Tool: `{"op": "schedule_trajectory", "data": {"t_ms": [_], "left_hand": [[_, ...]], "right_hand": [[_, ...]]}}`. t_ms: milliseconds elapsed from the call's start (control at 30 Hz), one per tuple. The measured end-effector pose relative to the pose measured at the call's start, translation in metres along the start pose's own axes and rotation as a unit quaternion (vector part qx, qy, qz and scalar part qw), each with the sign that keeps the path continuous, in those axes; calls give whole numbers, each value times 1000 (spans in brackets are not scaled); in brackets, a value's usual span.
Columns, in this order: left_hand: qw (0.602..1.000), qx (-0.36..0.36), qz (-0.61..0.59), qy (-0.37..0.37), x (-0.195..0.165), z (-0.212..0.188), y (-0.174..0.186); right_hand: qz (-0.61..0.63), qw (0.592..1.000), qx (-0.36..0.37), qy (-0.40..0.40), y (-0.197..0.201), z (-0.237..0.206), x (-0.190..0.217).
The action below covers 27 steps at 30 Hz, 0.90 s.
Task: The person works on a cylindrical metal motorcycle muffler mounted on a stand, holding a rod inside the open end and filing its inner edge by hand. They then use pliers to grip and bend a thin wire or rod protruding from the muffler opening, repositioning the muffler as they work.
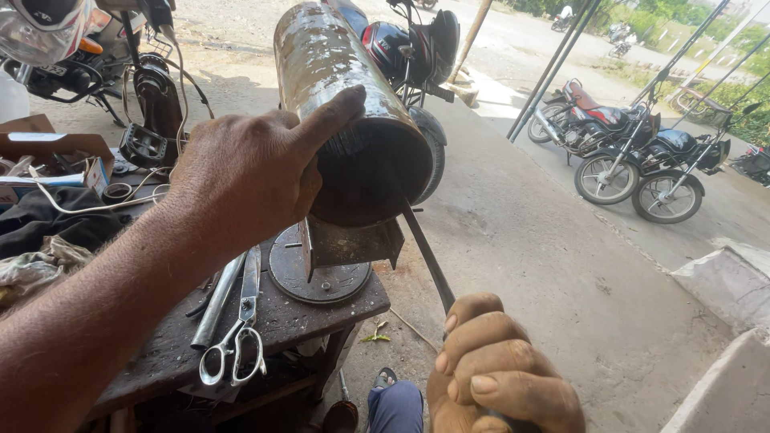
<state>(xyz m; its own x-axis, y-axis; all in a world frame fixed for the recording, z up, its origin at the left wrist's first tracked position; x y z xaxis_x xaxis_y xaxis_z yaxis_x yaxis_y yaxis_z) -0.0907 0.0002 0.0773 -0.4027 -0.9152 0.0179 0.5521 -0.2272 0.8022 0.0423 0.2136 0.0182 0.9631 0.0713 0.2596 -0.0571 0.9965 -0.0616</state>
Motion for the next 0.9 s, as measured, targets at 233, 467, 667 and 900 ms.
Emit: {"op": "schedule_trajectory", "data": {"t_ms": [233, 467, 667, 900], "left_hand": [[1000, 19, 10, 14, -3, 0, -5], [1000, 4, 10, 8, -8, 2, -2], [1000, 1, 12, 11, -8, 1, -1], [1000, -7, 14, 12, -9, 3, 0]], "right_hand": [[-48, 998, -13, -29, -8, 12, 6], [-51, 997, 6, -64, -12, 13, 11], [-59, 995, 13, -81, -12, 9, 11], [-33, 997, -15, -66, -3, 5, 7]]}}
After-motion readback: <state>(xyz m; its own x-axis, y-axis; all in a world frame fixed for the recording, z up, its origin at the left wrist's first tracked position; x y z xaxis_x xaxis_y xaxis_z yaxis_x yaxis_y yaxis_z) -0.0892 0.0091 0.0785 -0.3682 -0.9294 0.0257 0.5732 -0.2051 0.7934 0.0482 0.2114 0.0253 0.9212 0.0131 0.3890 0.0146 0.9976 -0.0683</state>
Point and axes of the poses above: each hand's wrist, its own z-axis towards the middle knuckle, its own y-axis out of the back of the hand, x = y × z, the point moved 9 cm from there along z, towards the middle knuckle, and after that the axes turned 1 degree about x, right-handed, at the moved point
